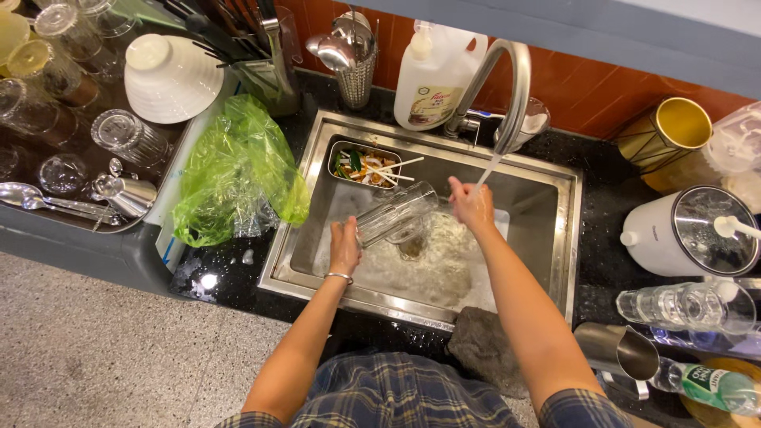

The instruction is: The person washes several clear drinking glasses in a kitchen sink using running water and a sponge. They rinse each glass, scrub the interior and exterior, and place the cleaned glasses on a nearby shelf.

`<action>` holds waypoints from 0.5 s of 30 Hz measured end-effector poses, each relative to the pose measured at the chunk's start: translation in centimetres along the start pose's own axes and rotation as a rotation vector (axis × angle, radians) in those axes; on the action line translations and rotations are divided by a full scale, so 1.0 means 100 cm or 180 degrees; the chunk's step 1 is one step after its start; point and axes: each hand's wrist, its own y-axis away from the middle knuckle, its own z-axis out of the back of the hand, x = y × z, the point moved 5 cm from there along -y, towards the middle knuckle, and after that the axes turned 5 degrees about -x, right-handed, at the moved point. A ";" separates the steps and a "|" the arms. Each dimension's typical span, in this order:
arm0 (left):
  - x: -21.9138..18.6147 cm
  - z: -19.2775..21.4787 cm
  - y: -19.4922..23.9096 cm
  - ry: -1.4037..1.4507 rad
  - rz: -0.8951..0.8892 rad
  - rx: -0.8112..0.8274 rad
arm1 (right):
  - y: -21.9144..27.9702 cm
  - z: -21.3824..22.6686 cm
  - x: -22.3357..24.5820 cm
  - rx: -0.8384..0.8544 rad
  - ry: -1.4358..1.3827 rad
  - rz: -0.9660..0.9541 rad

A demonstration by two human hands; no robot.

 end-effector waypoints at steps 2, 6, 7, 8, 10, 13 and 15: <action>-0.006 0.007 0.002 0.0004 0.0024 -0.0021 | -0.001 -0.009 -0.003 0.0072 -0.0137 -0.0086; -0.012 0.014 0.010 0.0031 0.0105 -0.0018 | -0.009 -0.023 -0.001 -0.0426 0.0327 0.0284; -0.013 0.015 0.013 0.0031 0.0118 -0.0015 | -0.011 -0.028 -0.002 -0.0249 0.0617 0.0222; -0.014 0.015 0.013 0.0049 0.0188 -0.0018 | -0.016 -0.030 -0.001 -0.0082 0.0909 0.0170; -0.016 0.016 0.014 0.0083 0.0334 -0.0025 | -0.024 -0.032 0.005 0.0401 0.1404 0.0270; -0.016 0.019 0.016 0.0053 0.0200 -0.0026 | -0.028 -0.031 0.015 0.1243 0.2130 0.0852; -0.012 0.020 0.014 0.0140 0.0330 -0.0021 | -0.030 -0.032 0.019 0.1630 0.2768 0.1431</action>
